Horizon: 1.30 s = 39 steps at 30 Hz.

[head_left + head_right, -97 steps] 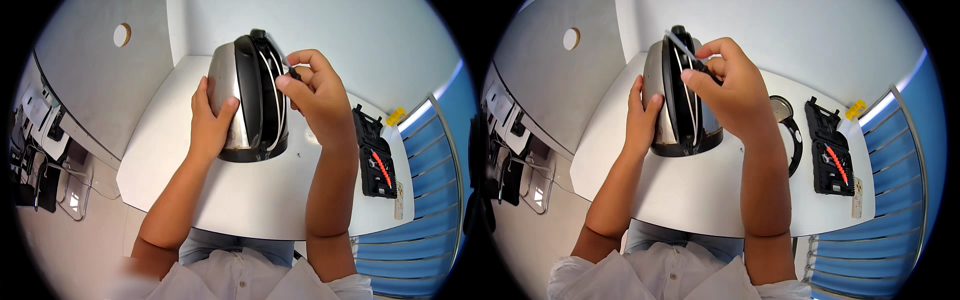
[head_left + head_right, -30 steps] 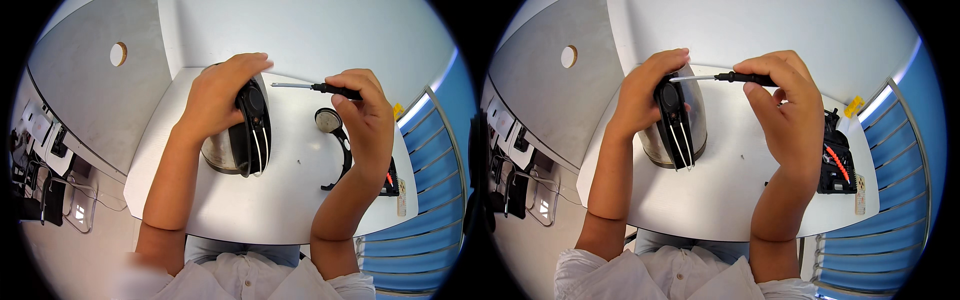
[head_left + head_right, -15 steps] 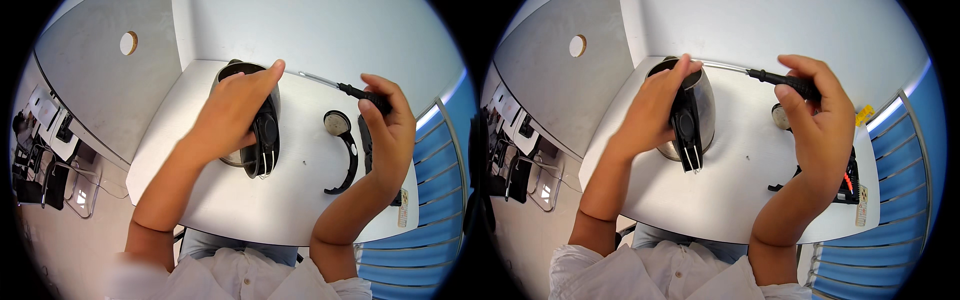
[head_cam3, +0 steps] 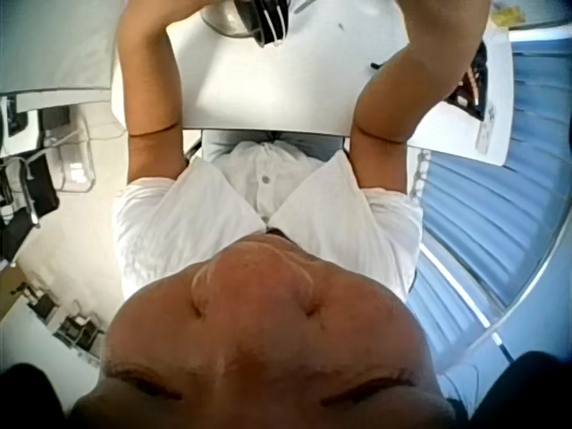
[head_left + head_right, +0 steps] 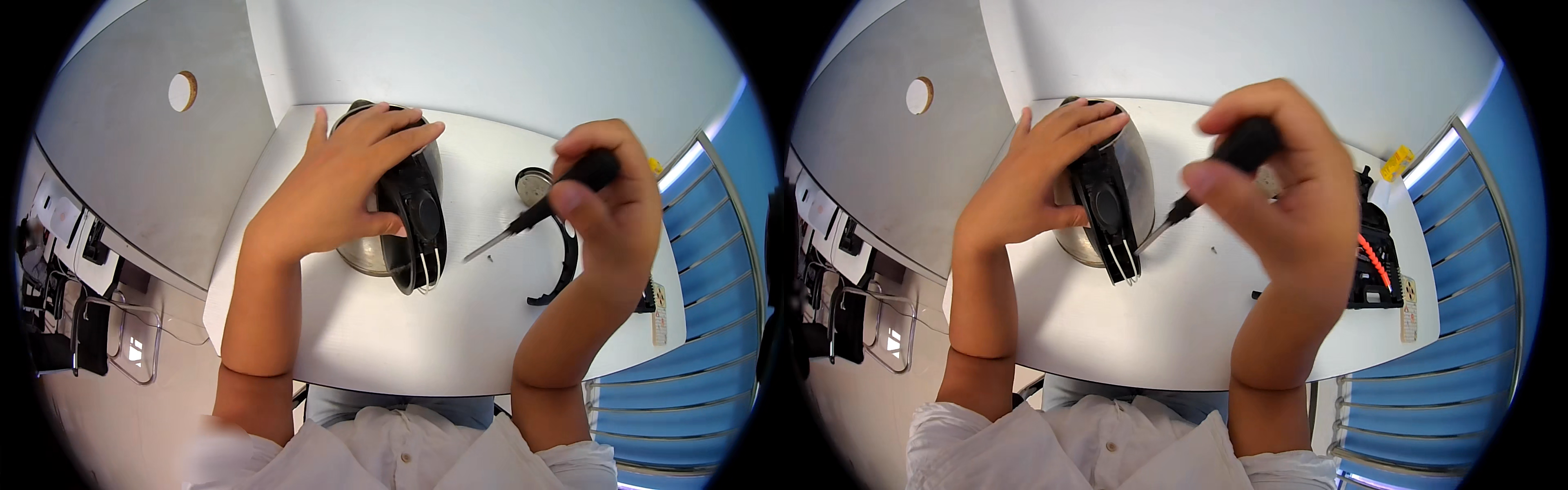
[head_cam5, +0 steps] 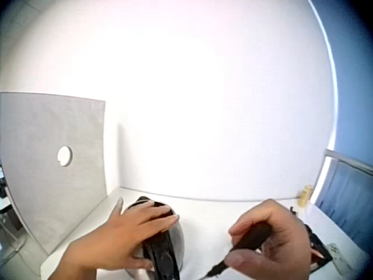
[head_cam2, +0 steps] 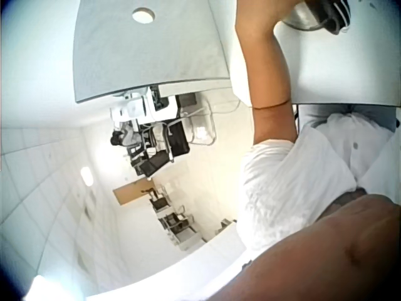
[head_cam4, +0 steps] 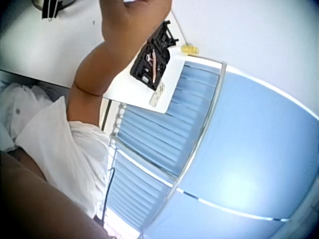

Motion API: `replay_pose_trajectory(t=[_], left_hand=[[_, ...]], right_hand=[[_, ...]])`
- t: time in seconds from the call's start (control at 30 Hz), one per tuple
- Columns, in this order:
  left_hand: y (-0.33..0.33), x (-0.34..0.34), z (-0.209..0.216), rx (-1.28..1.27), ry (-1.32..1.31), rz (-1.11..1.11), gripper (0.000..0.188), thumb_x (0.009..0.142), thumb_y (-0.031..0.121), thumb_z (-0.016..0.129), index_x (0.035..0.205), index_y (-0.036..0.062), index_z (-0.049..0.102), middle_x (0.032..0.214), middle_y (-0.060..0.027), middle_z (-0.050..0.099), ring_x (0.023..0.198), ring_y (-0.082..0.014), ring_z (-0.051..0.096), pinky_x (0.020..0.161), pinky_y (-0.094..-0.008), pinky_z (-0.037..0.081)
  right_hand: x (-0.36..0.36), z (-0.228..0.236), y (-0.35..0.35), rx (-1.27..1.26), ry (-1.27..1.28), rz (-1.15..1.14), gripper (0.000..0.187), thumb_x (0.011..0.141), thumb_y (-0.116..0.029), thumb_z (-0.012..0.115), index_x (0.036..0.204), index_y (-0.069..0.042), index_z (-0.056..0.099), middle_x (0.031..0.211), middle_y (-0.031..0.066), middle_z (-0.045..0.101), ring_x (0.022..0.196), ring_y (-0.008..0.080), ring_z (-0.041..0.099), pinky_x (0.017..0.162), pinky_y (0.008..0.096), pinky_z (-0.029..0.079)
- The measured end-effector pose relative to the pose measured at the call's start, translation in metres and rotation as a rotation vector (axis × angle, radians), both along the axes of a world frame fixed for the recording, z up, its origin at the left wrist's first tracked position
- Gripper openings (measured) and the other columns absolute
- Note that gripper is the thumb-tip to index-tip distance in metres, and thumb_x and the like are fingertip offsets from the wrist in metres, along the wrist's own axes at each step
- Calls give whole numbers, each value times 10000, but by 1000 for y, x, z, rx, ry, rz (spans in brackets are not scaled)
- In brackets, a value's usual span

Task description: The person uses a screwdriver to remove screws from the base of a stainless steel electric kettle. They then detach the handle and continue unscrewing components on the kettle's body.

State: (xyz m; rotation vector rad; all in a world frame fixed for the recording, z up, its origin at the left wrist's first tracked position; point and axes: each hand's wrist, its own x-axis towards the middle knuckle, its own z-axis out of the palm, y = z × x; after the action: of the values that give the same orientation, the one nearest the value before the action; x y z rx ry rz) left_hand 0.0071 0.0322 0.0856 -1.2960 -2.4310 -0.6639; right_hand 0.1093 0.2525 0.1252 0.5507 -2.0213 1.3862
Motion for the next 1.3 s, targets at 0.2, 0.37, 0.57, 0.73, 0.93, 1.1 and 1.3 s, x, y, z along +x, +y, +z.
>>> replay_pose_trajectory(t=[0.2, 0.37, 0.57, 0.73, 0.93, 1.1, 1.3], left_hand=[[5, 2, 1, 17, 39, -47, 925, 564, 2, 727, 1404, 255, 435, 1436, -49, 418, 1352, -317, 351, 1075, -641, 185], [7, 1, 1, 16, 93, -180, 883, 557, -47, 664, 1363, 272, 492, 1428, -44, 437, 1296, -322, 417, 1058, -620, 251], [8, -2, -18, 188, 296, -200, 710, 597, -5, 666, 1245, 274, 589, 1382, -82, 488, 1228, -303, 489, 1040, -568, 318], [10, -12, -43, 284, 532, -188, 410, 676, 148, 696, 1073, 245, 658, 1236, -32, 590, 1145, -274, 555, 950, -472, 403], [19, -19, -41, 314, 619, -177, 279, 691, 204, 695, 967, 171, 674, 1104, -16, 657, 1034, -273, 614, 761, -362, 436], [23, -19, -40, 338, 620, -156, 327, 658, 175, 697, 985, 165, 679, 1097, -7, 663, 1031, -260, 616, 752, -353, 436], [24, -19, -45, 369, 646, -149, 352, 652, 175, 696, 1003, 166, 678, 1101, -5, 664, 1040, -255, 616, 776, -347, 426]], right_hand=[[-4, -20, -21, 318, 492, -40, 214, 659, -88, 761, 789, -77, 592, 684, 45, 569, 549, 213, 488, 495, 292, 368], [-15, -47, -12, 366, 665, 9, 256, 739, -136, 754, 873, -78, 544, 660, 48, 546, 539, 199, 447, 477, 291, 341], [-19, -52, -10, 332, 681, 5, 269, 767, -154, 744, 904, -67, 530, 651, 53, 544, 546, 184, 456, 480, 274, 351], [-18, -55, -13, 280, 686, 6, 293, 763, -139, 754, 938, -43, 539, 681, 67, 561, 560, 176, 480, 477, 270, 361], [-15, -59, -17, 232, 628, -12, 351, 733, -77, 768, 999, -19, 548, 737, 100, 588, 579, 177, 510, 493, 276, 383], [-17, -57, -11, 296, 766, -2, 339, 755, -77, 744, 1010, -22, 528, 737, 107, 591, 572, 176, 509, 495, 278, 386], [-21, -60, -6, 286, 778, -30, 299, 785, -86, 711, 1001, -27, 512, 727, 98, 585, 560, 177, 495, 495, 276, 378]])
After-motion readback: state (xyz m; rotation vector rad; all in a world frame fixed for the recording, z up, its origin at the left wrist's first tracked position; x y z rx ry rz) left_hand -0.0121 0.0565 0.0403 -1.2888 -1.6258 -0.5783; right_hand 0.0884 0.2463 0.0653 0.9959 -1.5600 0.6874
